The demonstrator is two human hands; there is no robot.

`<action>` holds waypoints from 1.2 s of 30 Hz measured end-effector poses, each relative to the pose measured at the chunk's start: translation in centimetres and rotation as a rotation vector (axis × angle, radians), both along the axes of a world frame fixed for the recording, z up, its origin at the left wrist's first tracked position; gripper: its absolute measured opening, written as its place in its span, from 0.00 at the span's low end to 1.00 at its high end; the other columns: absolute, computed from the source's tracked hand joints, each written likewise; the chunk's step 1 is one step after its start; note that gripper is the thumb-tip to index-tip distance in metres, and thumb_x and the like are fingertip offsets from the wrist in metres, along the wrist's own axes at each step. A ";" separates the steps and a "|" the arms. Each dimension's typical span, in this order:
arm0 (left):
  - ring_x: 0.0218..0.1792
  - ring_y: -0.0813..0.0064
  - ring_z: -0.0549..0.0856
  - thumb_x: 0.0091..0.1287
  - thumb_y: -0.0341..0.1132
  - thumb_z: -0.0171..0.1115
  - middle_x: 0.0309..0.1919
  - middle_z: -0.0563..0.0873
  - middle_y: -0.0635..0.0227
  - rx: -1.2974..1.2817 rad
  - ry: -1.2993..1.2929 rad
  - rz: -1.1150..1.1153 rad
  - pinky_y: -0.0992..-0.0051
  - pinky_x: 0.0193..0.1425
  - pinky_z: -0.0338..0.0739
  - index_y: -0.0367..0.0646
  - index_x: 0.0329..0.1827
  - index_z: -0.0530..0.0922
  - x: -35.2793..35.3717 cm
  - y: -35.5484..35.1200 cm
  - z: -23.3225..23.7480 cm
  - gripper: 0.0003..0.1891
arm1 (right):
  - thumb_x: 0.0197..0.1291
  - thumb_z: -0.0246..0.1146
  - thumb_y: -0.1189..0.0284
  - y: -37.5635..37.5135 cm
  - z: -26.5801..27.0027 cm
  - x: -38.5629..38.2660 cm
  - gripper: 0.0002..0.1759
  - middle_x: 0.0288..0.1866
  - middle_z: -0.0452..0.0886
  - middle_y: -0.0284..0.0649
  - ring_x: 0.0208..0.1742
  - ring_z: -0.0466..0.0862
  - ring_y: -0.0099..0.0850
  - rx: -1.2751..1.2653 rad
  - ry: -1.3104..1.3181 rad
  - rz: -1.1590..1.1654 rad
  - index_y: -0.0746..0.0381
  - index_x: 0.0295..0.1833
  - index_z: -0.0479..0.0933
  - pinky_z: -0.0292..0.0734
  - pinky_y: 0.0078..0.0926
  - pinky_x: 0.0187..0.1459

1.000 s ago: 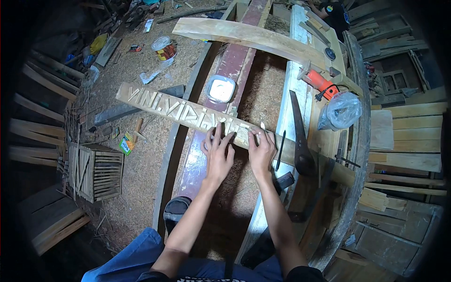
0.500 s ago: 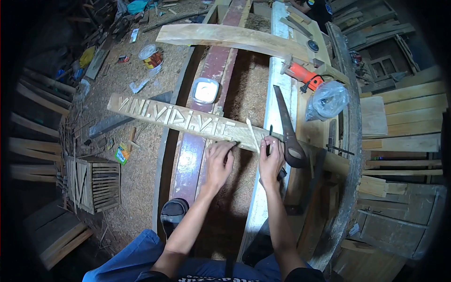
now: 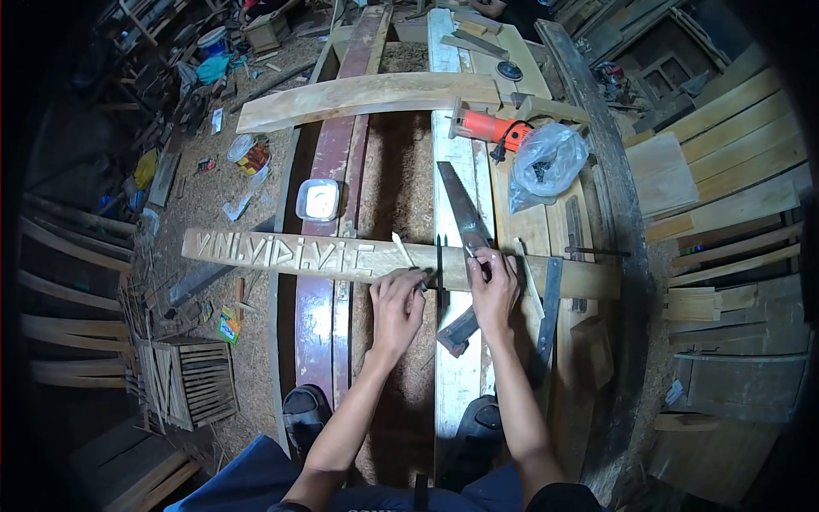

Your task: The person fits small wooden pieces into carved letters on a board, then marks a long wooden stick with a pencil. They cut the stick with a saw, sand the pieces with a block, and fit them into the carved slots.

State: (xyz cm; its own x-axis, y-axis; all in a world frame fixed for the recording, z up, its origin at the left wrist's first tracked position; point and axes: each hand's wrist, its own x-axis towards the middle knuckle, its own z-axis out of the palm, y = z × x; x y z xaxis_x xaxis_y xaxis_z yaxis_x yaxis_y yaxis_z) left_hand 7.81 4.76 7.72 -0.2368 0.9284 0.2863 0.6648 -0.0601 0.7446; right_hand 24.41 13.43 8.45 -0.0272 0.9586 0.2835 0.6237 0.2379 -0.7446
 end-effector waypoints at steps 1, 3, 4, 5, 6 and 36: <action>0.61 0.58 0.80 0.67 0.26 0.64 0.53 0.88 0.62 0.010 0.010 0.025 0.60 0.71 0.64 0.40 0.56 0.84 0.1 0.5 -0.1 0.14 | 0.63 0.71 0.74 0.5 -0.5 -0.2 0.06 0.38 0.86 0.41 0.43 0.82 0.44 0.046 -0.006 0.006 0.61 0.43 0.82 0.77 0.43 0.44; 0.61 0.58 0.80 0.67 0.27 0.64 0.53 0.88 0.61 -0.019 0.030 0.045 0.58 0.72 0.63 0.40 0.55 0.84 0.2 1.5 -0.4 0.14 | 0.63 0.71 0.74 1.5 -0.8 -0.7 0.06 0.38 0.86 0.40 0.42 0.82 0.44 0.081 -0.071 0.033 0.60 0.43 0.82 0.77 0.43 0.43; 0.61 0.58 0.80 0.66 0.27 0.64 0.53 0.88 0.61 -0.043 0.046 0.063 0.57 0.72 0.62 0.39 0.54 0.84 0.2 1.9 -0.5 0.14 | 0.62 0.71 0.73 2.1 -1.0 -1.1 0.06 0.37 0.86 0.38 0.42 0.82 0.43 0.121 -0.138 0.060 0.59 0.42 0.82 0.77 0.42 0.42; 0.59 0.58 0.80 0.66 0.28 0.64 0.53 0.87 0.61 -0.055 0.055 0.067 0.57 0.72 0.62 0.39 0.54 0.84 0.1 2.2 -0.7 0.14 | 0.61 0.72 0.72 2.8 -1.6 -1.6 0.06 0.37 0.86 0.36 0.41 0.80 0.41 0.120 -0.146 0.069 0.58 0.41 0.82 0.73 0.41 0.43; 0.59 0.58 0.80 0.66 0.28 0.64 0.53 0.87 0.61 -0.066 0.054 0.071 0.57 0.72 0.62 0.39 0.54 0.84 0.1 2.6 -0.8 0.14 | 0.61 0.72 0.72 3.4 -1.6 -2.1 0.06 0.37 0.86 0.36 0.41 0.80 0.41 0.109 -0.146 0.074 0.58 0.41 0.82 0.73 0.41 0.43; 0.66 0.59 0.77 0.66 0.27 0.65 0.58 0.87 0.65 -0.086 0.016 0.058 0.59 0.74 0.61 0.43 0.54 0.85 -3.3 6.8 -2.5 0.14 | 0.56 0.63 0.74 9.0 -3.8 -6.3 0.05 0.31 0.88 0.43 0.50 0.81 0.37 0.169 -0.785 0.302 0.60 0.36 0.85 0.66 0.41 0.55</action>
State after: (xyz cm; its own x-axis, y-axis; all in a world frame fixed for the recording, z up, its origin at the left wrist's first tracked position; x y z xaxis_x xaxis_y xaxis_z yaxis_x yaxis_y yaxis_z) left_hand 4.48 11.55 5.25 -0.2869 0.9345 0.2107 0.6774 0.0423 0.7344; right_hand 18.16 22.43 4.64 -0.5230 0.8250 0.2143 0.8353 0.5461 -0.0637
